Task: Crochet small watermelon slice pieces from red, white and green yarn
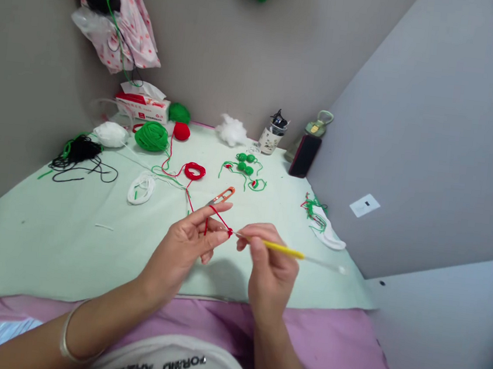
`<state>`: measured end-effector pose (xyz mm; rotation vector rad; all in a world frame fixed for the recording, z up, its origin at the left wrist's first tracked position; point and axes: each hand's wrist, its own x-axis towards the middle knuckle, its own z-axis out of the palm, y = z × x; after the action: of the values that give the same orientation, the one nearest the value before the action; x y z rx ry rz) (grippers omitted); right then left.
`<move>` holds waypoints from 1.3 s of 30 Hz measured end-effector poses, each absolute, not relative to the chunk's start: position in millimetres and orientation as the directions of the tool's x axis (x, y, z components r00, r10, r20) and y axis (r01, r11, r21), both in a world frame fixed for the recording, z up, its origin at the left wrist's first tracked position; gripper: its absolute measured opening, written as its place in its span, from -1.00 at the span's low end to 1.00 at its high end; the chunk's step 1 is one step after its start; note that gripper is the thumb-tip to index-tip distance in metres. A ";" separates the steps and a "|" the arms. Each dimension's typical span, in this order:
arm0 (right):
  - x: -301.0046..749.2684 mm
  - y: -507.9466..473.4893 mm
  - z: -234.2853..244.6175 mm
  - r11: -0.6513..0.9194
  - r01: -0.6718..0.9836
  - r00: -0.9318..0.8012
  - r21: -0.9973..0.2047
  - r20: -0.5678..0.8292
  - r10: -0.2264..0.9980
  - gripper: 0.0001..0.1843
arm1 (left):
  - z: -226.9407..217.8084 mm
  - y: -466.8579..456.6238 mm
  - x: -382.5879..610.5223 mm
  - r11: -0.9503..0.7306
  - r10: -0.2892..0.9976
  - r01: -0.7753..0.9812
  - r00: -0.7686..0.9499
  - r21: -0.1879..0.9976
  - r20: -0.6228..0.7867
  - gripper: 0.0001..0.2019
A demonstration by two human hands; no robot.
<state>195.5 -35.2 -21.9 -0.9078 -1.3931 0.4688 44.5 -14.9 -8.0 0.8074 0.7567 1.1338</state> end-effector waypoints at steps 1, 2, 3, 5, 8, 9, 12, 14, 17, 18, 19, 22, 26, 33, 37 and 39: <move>193.1 -35.7 -23.3 0.633 0.338 0.116 -0.696 0.699 0.706 -0.76 | -8.2 -16.7 46.5 0.187 0.969 -0.450 0.232 0.873 -0.088 -0.50; 191.0 -36.2 -24.9 0.669 0.432 0.072 -0.604 0.763 0.643 -0.71 | -8.5 -18.1 48.0 0.177 0.970 -0.438 0.228 0.881 -0.081 -0.48; 189.3 -36.7 -26.6 0.696 0.485 0.042 -0.530 0.808 0.587 -0.65 | -8.7 -19.0 48.9 0.188 0.967 -0.435 0.240 0.880 -0.088 -0.47; 188.5 -36.9 -28.7 0.721 0.456 0.065 -0.521 0.828 0.557 -0.62 | -8.0 -19.3 48.8 0.252 0.947 -0.447 0.298 0.858 -0.123 -0.49; 193.8 -35.1 -27.3 0.645 0.180 0.178 -0.742 0.670 0.721 -0.73 | -4.5 -17.0 44.5 0.340 0.907 -0.461 0.391 0.819 -0.156 -0.56; 196.6 -34.4 -25.7 0.594 0.070 0.188 -0.802 0.595 0.781 -0.76 | -3.2 -16.0 42.6 0.352 0.899 -0.465 0.410 0.813 -0.155 -0.59; 203.4 -34.7 -20.8 0.488 -0.115 0.136 -0.865 0.473 0.870 -0.75 | -1.0 -14.7 38.2 0.365 0.890 -0.478 0.432 0.799 -0.149 -0.68; 205.0 -37.5 -19.9 0.523 -0.034 0.122 -0.852 0.515 0.848 -0.74 | -0.7 -15.8 37.8 0.346 0.903 -0.489 0.407 0.801 -0.141 -0.69; 203.3 -42.7 -24.3 0.668 0.326 0.021 -0.669 0.712 0.702 -0.72 | -1.4 -18.9 41.0 0.282 0.934 -0.504 0.339 0.816 -0.113 -0.60; 202.2 -43.8 -26.9 0.702 0.446 -0.038 -0.555 0.772 0.635 -0.69 | -1.8 -19.6 42.3 0.280 0.937 -0.511 0.331 0.813 -0.115 -0.56; 201.2 -44.4 -29.4 0.720 0.536 -0.103 -0.440 0.813 0.573 -0.66 | -2.4 -20.0 43.4 0.300 0.932 -0.519 0.340 0.800 -0.129 -0.53; 199.2 -43.9 -32.8 0.718 0.600 -0.105 -0.353 0.855 0.508 -0.63 | -4.6 -17.9 43.9 0.436 0.876 -0.538 0.439 0.721 -0.201 -0.57; 197.3 -40.0 -26.2 0.657 0.240 0.176 -0.714 0.698 0.694 -0.73 | -5.6 -13.8 41.0 0.460 0.870 -0.578 0.446 0.674 -0.211 -0.68; 192.4 -33.7 -19.9 0.615 0.129 0.138 -0.778 0.628 0.766 -0.78 | -2.6 -17.9 44.7 0.334 0.906 -0.496 0.405 0.802 -0.126 -0.69; 193.3 -37.4 -25.1 0.653 0.301 0.077 -0.695 0.700 0.710 -0.69 | -4.8 -16.0 45.5 0.295 0.927 -0.481 0.352 0.825 -0.127 -0.67; 193.7 -38.3 -30.2 0.694 0.481 0.000 -0.536 0.791 0.611 -0.61 | -6.9 -15.1 46.4 0.317 0.924 -0.508 0.356 0.801 -0.140 -0.64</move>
<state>193.7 -38.3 -30.2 -0.9008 -1.6398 0.1285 46.4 -15.1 -6.9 0.7384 0.6723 1.0415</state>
